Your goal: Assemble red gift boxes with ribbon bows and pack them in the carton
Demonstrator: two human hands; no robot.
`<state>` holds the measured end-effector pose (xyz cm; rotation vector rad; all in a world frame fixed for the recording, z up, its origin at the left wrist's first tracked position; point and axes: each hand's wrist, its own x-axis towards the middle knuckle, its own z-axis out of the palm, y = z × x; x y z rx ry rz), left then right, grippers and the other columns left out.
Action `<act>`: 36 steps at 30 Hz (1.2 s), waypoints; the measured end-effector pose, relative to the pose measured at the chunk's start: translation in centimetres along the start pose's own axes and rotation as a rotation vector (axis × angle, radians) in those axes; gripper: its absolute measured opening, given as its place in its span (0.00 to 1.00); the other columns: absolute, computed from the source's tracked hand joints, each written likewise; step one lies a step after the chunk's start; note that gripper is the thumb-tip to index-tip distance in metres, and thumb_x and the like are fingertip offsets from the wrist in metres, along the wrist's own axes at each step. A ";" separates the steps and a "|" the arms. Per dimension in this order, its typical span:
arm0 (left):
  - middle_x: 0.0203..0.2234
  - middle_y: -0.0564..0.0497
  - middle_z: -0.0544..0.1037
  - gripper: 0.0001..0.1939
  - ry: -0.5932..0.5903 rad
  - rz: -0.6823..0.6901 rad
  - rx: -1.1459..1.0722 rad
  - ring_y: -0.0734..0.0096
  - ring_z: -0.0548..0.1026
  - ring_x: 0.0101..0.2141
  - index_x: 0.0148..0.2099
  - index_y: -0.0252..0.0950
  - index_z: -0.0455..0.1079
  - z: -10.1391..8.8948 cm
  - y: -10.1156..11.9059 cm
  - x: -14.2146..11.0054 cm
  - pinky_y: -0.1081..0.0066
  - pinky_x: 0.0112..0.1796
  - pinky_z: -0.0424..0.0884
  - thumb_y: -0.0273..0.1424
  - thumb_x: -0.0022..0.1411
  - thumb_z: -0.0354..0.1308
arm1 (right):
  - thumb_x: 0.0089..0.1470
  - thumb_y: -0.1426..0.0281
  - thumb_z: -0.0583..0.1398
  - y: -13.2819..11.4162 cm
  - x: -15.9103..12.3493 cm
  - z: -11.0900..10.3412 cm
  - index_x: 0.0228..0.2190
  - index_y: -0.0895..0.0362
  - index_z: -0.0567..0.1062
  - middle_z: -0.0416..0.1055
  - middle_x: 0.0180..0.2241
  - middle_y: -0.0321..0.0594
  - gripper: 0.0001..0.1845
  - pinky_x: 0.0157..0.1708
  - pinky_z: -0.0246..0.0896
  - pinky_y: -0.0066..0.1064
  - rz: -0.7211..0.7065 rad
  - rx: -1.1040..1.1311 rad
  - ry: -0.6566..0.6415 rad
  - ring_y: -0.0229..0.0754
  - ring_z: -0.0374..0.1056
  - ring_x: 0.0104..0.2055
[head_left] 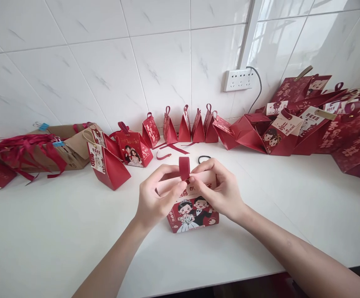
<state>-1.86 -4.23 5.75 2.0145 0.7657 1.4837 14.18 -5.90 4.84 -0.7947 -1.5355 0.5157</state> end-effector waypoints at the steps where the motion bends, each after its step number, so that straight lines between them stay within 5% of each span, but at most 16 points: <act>1: 0.32 0.52 0.77 0.06 -0.006 -0.012 0.008 0.70 0.76 0.34 0.40 0.38 0.72 -0.1 0.0 0.0 0.74 0.35 0.73 0.30 0.59 0.59 | 0.54 0.69 0.60 0.0 0.0 0.0 0.28 0.54 0.66 0.68 0.22 0.32 0.06 0.18 0.57 0.23 0.006 -0.002 0.002 0.32 0.63 0.20; 11: 0.27 0.52 0.76 0.04 0.059 -0.096 0.078 0.71 0.74 0.30 0.33 0.37 0.73 0.4 0.0 -0.2 0.74 0.32 0.73 0.31 0.57 0.59 | 0.53 0.68 0.60 0.4 0.2 -0.2 0.30 0.54 0.66 0.68 0.24 0.34 0.06 0.18 0.58 0.25 -0.001 -0.010 -0.016 0.34 0.62 0.22; 26: 0.28 0.52 0.76 0.03 0.053 -0.029 0.057 0.72 0.75 0.30 0.34 0.38 0.75 0.5 0.2 -0.2 0.74 0.33 0.73 0.29 0.58 0.60 | 0.54 0.67 0.59 0.2 0.1 -0.2 0.29 0.53 0.64 0.67 0.24 0.34 0.07 0.17 0.57 0.26 -0.006 -0.035 -0.051 0.35 0.61 0.22; 36: 0.27 0.52 0.76 0.04 0.051 -0.103 -0.042 0.72 0.75 0.30 0.33 0.37 0.73 0.8 0.0 -0.2 0.75 0.32 0.73 0.32 0.58 0.60 | 0.54 0.68 0.59 0.0 0.1 -0.1 0.30 0.53 0.63 0.64 0.21 0.31 0.07 0.15 0.56 0.25 0.040 0.019 -0.083 0.32 0.59 0.18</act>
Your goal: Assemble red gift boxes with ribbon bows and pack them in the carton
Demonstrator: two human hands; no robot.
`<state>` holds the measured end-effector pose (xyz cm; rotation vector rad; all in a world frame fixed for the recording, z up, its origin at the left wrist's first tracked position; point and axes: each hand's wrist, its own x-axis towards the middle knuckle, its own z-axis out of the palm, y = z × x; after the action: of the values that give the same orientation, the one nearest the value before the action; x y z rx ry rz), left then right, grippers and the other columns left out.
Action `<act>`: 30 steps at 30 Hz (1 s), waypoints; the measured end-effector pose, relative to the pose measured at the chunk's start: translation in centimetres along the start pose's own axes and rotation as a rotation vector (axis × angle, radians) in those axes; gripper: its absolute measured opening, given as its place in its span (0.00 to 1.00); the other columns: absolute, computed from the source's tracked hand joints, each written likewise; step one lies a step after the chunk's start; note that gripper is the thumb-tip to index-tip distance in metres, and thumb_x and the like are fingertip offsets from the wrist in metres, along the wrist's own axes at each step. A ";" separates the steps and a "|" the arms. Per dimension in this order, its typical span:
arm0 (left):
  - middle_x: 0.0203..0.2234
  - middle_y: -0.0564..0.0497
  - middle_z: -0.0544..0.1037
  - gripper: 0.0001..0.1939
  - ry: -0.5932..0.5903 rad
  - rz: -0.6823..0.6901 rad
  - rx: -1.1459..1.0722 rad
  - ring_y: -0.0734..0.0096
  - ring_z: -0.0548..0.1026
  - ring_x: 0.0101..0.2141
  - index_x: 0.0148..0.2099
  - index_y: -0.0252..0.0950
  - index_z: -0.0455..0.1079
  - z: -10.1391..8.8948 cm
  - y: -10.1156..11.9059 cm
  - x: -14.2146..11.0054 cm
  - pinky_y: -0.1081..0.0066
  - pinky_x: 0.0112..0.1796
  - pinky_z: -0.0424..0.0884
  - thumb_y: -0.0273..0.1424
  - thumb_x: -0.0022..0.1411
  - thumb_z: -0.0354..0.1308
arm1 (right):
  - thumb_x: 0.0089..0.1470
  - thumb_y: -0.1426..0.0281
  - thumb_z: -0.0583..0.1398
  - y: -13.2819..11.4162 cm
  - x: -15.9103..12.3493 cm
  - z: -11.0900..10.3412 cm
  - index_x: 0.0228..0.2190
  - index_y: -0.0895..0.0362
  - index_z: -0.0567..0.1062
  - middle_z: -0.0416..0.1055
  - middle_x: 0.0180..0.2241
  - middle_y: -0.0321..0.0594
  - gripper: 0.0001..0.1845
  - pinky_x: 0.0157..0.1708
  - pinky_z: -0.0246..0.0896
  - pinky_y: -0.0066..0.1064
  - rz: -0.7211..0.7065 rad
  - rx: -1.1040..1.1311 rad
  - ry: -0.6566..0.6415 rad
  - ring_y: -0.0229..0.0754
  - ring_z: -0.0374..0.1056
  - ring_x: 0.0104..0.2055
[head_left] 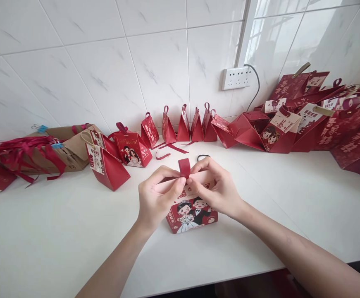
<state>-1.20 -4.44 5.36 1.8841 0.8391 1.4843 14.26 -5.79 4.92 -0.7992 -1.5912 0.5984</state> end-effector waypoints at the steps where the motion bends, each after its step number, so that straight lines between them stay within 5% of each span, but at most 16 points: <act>1: 0.27 0.52 0.76 0.04 -0.005 -0.006 -0.011 0.72 0.75 0.30 0.34 0.37 0.73 0.0 0.0 0.0 0.75 0.33 0.73 0.32 0.58 0.60 | 0.54 0.68 0.59 0.0 0.0 0.0 0.30 0.53 0.63 0.64 0.21 0.31 0.07 0.15 0.55 0.25 0.003 0.006 -0.003 0.32 0.58 0.18; 7: 0.28 0.52 0.76 0.05 -0.049 0.005 0.065 0.71 0.75 0.31 0.35 0.37 0.74 -0.3 0.2 0.2 0.75 0.34 0.73 0.32 0.58 0.60 | 0.54 0.67 0.59 0.1 0.1 -0.2 0.29 0.53 0.63 0.64 0.23 0.32 0.07 0.16 0.55 0.26 0.010 0.001 -0.016 0.33 0.60 0.20; 14: 0.24 0.53 0.74 0.05 0.051 0.046 0.105 0.73 0.73 0.27 0.30 0.37 0.72 -0.2 0.2 0.2 0.77 0.30 0.71 0.31 0.58 0.60 | 0.52 0.69 0.59 0.3 0.2 -0.1 0.34 0.53 0.63 0.66 0.27 0.35 0.08 0.19 0.58 0.27 -0.044 -0.016 -0.012 0.36 0.63 0.25; 18: 0.24 0.52 0.75 0.10 0.208 -0.086 0.008 0.72 0.74 0.27 0.29 0.36 0.71 -0.8 -0.6 0.5 0.77 0.29 0.71 0.37 0.55 0.63 | 0.53 0.70 0.59 0.9 0.3 -0.3 0.47 0.51 0.56 0.68 0.30 0.35 0.22 0.22 0.60 0.27 0.014 0.094 -0.089 0.37 0.65 0.27; 20: 0.25 0.51 0.76 0.14 0.282 -0.232 -0.114 0.70 0.75 0.27 0.32 0.35 0.70 -1.2 -1.2 0.9 0.76 0.26 0.71 0.40 0.52 0.65 | 0.54 0.67 0.58 1.2 0.6 -0.6 0.45 0.53 0.59 0.70 0.33 0.38 0.18 0.28 0.64 0.30 0.049 0.098 -0.154 0.39 0.68 0.33; 24: 0.27 0.49 0.78 0.20 0.248 -0.478 -0.353 0.66 0.76 0.26 0.37 0.34 0.71 -1.8 -1.8 1.8 0.72 0.25 0.72 0.43 0.47 0.67 | 0.53 0.62 0.60 1.4 1.3 -1.2 0.36 0.56 0.66 0.71 0.37 0.41 0.12 0.34 0.67 0.33 0.239 0.089 -0.192 0.41 0.70 0.37; 30: 0.37 0.44 0.78 0.25 0.017 -0.461 -0.567 0.55 0.77 0.38 0.45 0.37 0.72 -2.0 -1.5 2.2 0.63 0.33 0.75 0.52 0.56 0.51 | 0.50 0.58 0.62 2.3 2.0 -1.7 0.31 0.57 0.69 0.74 0.28 0.39 0.15 0.28 0.68 0.32 0.673 0.531 0.035 0.42 0.72 0.28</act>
<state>-2.99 -1.70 5.96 1.1701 0.7016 1.2721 16.15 -2.87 4.71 -0.9167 -1.0246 1.4108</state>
